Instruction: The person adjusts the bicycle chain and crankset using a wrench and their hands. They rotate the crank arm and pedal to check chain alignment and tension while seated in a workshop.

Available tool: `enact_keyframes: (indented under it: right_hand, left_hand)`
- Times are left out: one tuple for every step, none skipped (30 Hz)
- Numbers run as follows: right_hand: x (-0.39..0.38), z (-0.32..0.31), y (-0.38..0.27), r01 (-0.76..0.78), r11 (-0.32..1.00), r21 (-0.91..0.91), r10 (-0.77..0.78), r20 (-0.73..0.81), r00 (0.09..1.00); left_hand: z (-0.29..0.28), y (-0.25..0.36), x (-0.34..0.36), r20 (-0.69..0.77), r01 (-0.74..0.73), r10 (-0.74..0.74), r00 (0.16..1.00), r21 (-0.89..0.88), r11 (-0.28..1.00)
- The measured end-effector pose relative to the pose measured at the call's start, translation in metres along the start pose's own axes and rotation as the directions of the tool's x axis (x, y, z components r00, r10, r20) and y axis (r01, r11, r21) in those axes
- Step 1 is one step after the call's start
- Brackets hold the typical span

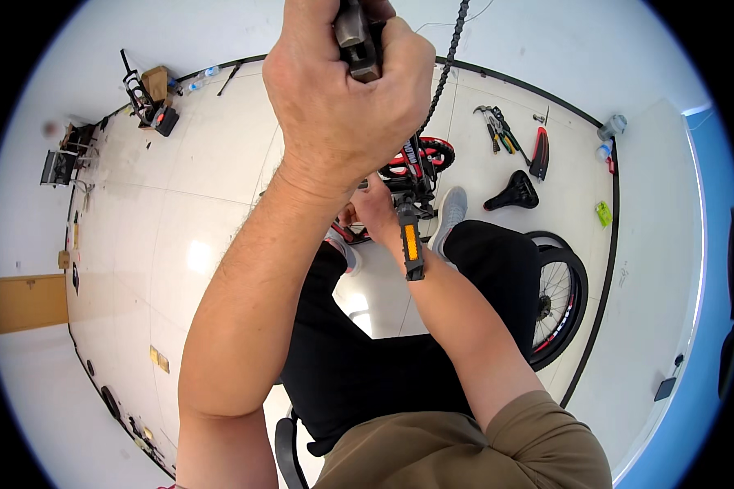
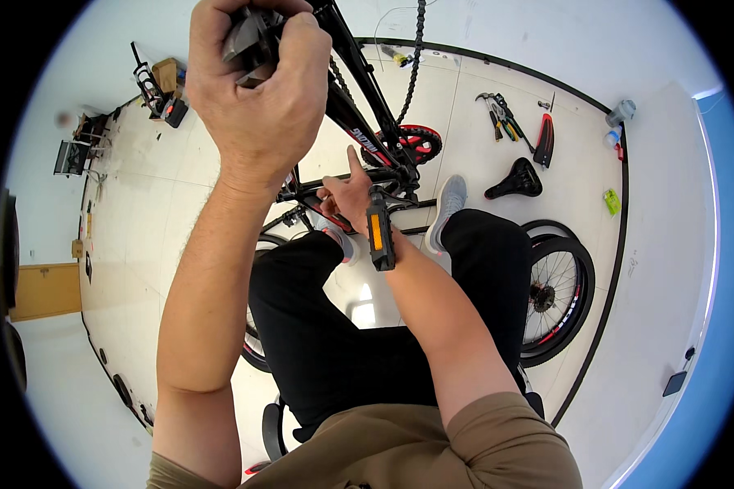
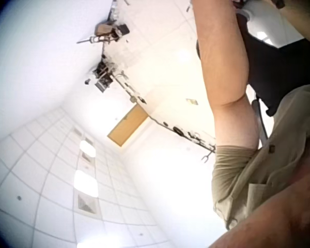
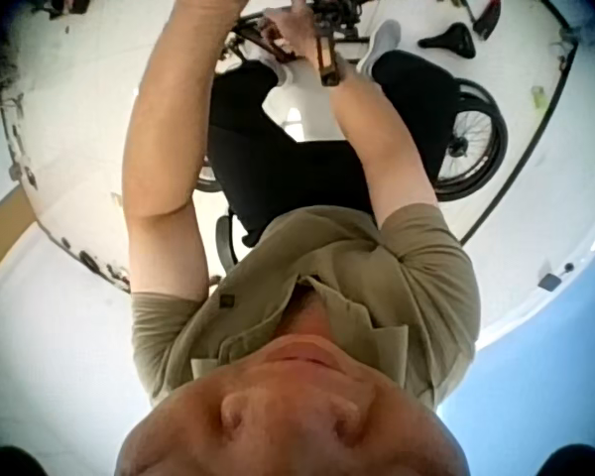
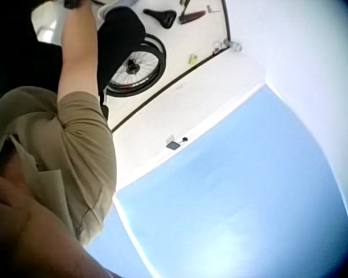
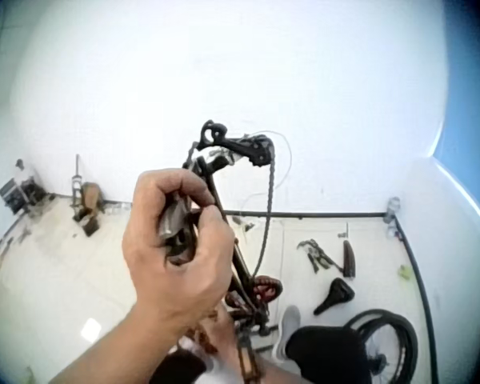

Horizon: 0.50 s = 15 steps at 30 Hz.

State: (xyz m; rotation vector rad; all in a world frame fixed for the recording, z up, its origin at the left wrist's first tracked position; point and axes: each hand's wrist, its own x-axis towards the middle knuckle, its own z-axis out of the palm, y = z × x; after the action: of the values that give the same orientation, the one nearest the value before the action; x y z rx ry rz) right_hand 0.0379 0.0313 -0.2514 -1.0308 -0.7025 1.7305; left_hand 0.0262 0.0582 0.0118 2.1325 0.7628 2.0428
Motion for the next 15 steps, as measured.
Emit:
enact_keyframes:
  right_hand:
    - [0.0, 0.003, 0.0, -0.009, 0.999, 0.044, 0.009, 0.001, 1.0]
    - [0.0, 0.005, 0.001, -0.018, 0.996, 0.088, 0.018, 0.003, 1.0]
    - [0.001, 0.004, 0.001, -0.028, 0.996, 0.083, 0.027, 0.011, 1.0]
    - [0.002, 0.003, 0.001, -0.02, 0.997, 0.073, 0.019, 0.012, 1.0]
    - [0.002, 0.002, 0.002, -0.013, 0.998, 0.063, 0.012, 0.014, 1.0]
    - [0.002, 0.002, 0.002, -0.004, 0.999, 0.053, 0.004, 0.013, 1.0]
    - [0.003, 0.002, 0.002, 0.003, 0.999, 0.039, -0.003, 0.009, 1.0]
    - [0.003, 0.003, 0.002, 0.005, 0.999, 0.042, -0.005, 0.003, 1.0]
    - [0.002, 0.004, 0.002, 0.008, 0.999, 0.046, -0.008, -0.001, 1.0]
    - [0.002, 0.004, 0.001, 0.012, 0.999, 0.05, -0.012, -0.006, 1.0]
    - [0.002, 0.004, 0.002, -0.001, 0.998, 0.062, 0.001, 0.006, 1.0]
    - [0.004, 0.003, 0.005, -0.013, 0.997, 0.074, 0.012, 0.019, 1.0]
    - [0.006, 0.002, 0.008, -0.025, 0.996, 0.085, 0.022, 0.031, 0.999]
    - [0.008, 0.0, 0.011, -0.011, 0.998, 0.069, 0.011, 0.0, 1.0]
    - [0.009, -0.001, 0.013, -0.001, 0.998, 0.056, 0.002, -0.028, 1.0]
  left_hand:
    - [-0.001, -0.005, 0.001, 0.002, -0.01, 0.01, 1.0, -0.021, 1.0]
    - [-0.002, -0.007, 0.001, 0.007, -0.024, 0.024, 1.0, -0.02, 1.0]
    - [-0.002, -0.009, 0.002, 0.011, -0.037, 0.037, 0.999, -0.026, 0.999]
    - [-0.001, -0.01, 0.002, 0.019, -0.053, 0.053, 0.998, -0.01, 0.999]
    - [-0.001, -0.01, 0.003, 0.027, -0.06, 0.061, 0.998, -0.003, 0.998]
    - [-0.001, -0.011, 0.003, 0.035, -0.068, 0.068, 0.997, 0.004, 0.998]
    - [-0.002, -0.012, 0.004, 0.043, -0.066, 0.065, 0.997, 0.002, 0.998]
    - [-0.003, -0.012, 0.003, 0.041, -0.067, 0.067, 0.997, 0.009, 0.998]
    - [-0.003, -0.011, 0.003, 0.04, -0.07, 0.069, 0.997, 0.016, 0.997]
    - [-0.001, -0.007, 0.003, 0.029, -0.076, 0.075, 0.997, 0.031, 0.997]
    - [-0.001, -0.006, 0.003, 0.025, -0.077, 0.076, 0.997, 0.031, 0.997]
    - [-0.001, -0.006, 0.003, 0.021, -0.078, 0.077, 0.997, 0.032, 0.996]
    - [-0.001, -0.007, 0.004, 0.023, -0.074, 0.073, 0.997, 0.017, 0.997]
    - [-0.001, -0.008, 0.004, 0.03, -0.078, 0.077, 0.997, 0.013, 0.997]
    - [-0.002, -0.01, 0.004, 0.038, -0.081, 0.081, 0.996, 0.012, 0.997]
